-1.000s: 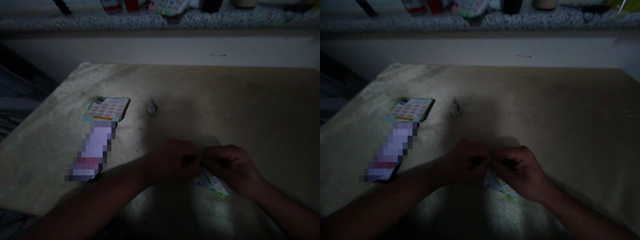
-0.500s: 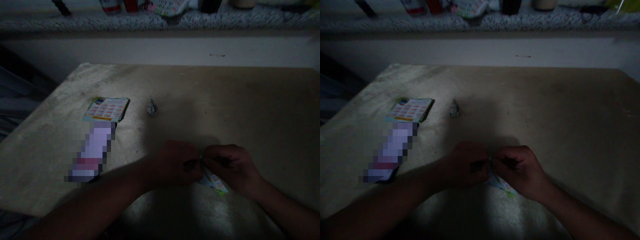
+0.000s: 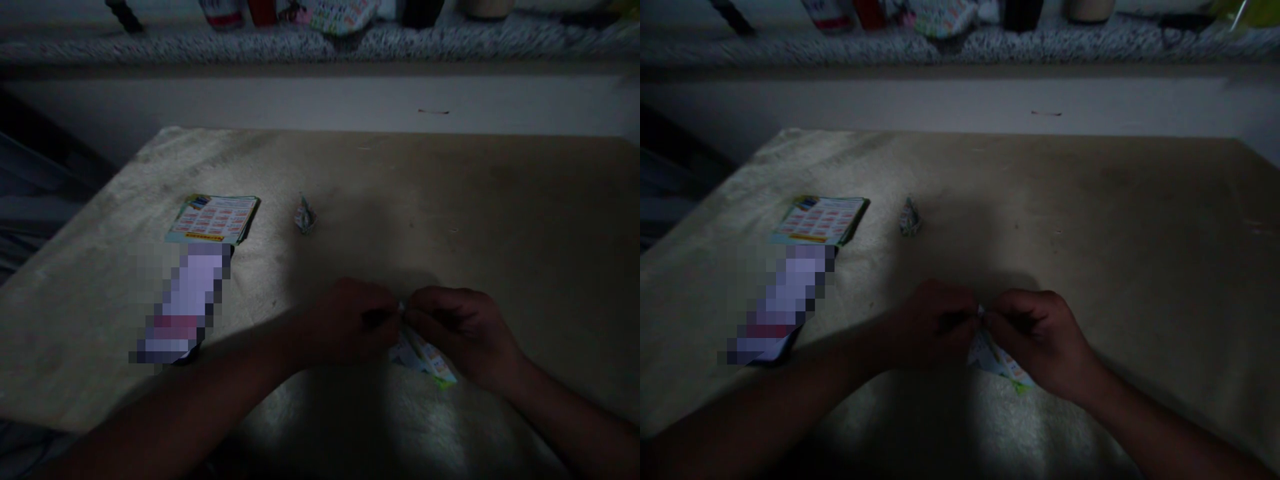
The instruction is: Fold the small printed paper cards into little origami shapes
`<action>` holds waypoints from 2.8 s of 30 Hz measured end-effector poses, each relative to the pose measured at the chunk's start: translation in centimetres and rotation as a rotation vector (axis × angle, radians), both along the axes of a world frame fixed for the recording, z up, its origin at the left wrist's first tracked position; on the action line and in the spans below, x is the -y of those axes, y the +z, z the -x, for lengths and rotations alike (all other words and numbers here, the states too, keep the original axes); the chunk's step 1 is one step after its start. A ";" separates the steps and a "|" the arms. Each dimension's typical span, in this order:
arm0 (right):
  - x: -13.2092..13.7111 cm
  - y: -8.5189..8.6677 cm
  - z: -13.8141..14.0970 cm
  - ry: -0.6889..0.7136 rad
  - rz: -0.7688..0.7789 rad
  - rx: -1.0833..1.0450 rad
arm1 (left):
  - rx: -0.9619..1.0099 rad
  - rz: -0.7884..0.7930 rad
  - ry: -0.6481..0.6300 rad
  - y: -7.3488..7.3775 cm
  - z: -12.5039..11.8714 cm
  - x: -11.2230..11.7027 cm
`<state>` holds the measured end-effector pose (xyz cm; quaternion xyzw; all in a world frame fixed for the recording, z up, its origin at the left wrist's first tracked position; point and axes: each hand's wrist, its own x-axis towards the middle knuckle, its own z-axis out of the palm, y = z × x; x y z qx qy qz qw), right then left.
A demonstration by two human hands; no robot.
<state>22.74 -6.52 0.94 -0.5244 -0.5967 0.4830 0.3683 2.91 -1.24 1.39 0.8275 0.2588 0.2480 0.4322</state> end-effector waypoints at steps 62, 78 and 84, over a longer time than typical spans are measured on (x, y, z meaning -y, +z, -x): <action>-0.1 1.0 0.6 -0.293 -0.155 -0.065 | 0.236 0.730 0.370 -1.0 -0.8 1.4; 0.3 0.1 0.3 -0.205 -0.157 0.159 | 0.186 0.583 0.424 -1.2 -1.4 2.1; 0.0 0.9 0.6 -0.198 -0.165 0.138 | 0.181 0.581 0.428 -0.8 -1.2 1.8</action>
